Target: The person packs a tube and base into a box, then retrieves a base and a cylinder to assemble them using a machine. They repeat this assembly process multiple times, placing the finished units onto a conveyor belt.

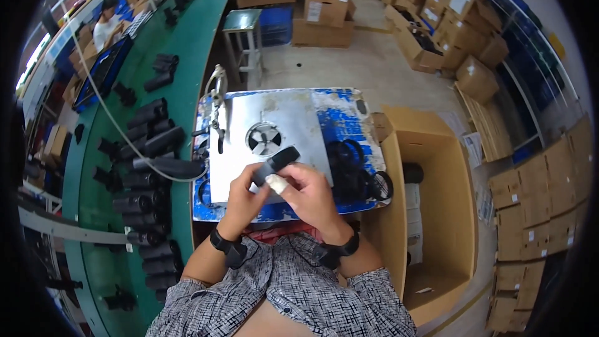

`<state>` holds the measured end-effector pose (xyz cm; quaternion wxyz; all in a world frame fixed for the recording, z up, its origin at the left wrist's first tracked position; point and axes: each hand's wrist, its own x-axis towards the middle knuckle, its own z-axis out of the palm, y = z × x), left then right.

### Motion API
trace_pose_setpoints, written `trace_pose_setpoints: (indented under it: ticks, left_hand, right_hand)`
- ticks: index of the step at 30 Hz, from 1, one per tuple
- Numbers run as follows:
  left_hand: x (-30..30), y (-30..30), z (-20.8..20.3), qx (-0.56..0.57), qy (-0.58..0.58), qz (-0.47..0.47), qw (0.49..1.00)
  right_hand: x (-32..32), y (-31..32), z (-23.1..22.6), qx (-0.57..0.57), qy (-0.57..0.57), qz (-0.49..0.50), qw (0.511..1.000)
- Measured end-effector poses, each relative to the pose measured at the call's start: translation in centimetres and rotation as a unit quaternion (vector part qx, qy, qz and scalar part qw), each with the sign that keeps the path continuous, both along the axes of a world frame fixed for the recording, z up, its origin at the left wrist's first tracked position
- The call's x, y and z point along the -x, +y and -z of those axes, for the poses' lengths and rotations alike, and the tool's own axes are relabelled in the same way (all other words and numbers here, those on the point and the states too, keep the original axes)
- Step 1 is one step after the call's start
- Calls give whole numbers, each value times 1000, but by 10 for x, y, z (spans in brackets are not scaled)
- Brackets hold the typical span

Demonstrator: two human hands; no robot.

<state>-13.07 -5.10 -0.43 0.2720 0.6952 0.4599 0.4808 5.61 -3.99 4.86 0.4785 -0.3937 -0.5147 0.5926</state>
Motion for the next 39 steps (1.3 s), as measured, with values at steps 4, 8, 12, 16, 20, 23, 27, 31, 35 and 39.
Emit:
trace_pose_setpoints:
  ticks: [4,8,12,16,20,23,27,31,35,39]
  left_hand:
    - [32,0,10,242,-316,-21,917]
    - [39,-7,-3,306,-419,67,852]
    - [40,-23,-2,271,-441,-17,855]
    - [57,-17,4,273,-378,1,885]
    - [58,-23,9,275,-326,28,904]
    - [53,-22,8,271,-345,6,899]
    - [37,-21,12,173,-258,-74,948]
    - [27,-4,17,106,-147,-101,978]
    - [31,45,22,121,-122,-75,982]
    - [37,86,25,118,-27,-125,985]
  right_hand:
    - [-6,9,-1,-208,-274,97,934]
    - [20,29,22,-105,-152,-43,982]
    - [38,25,42,-136,-122,-79,980]
    - [41,26,42,-123,-165,-84,975]
    - [38,20,43,-147,-238,-88,956]
    - [37,20,44,-197,-298,-51,932]
    - [41,20,39,-230,-333,1,914]
    - [39,35,35,-258,-373,39,891]
    - [47,65,41,-189,-464,59,863]
    - [54,96,40,-155,-489,56,856]
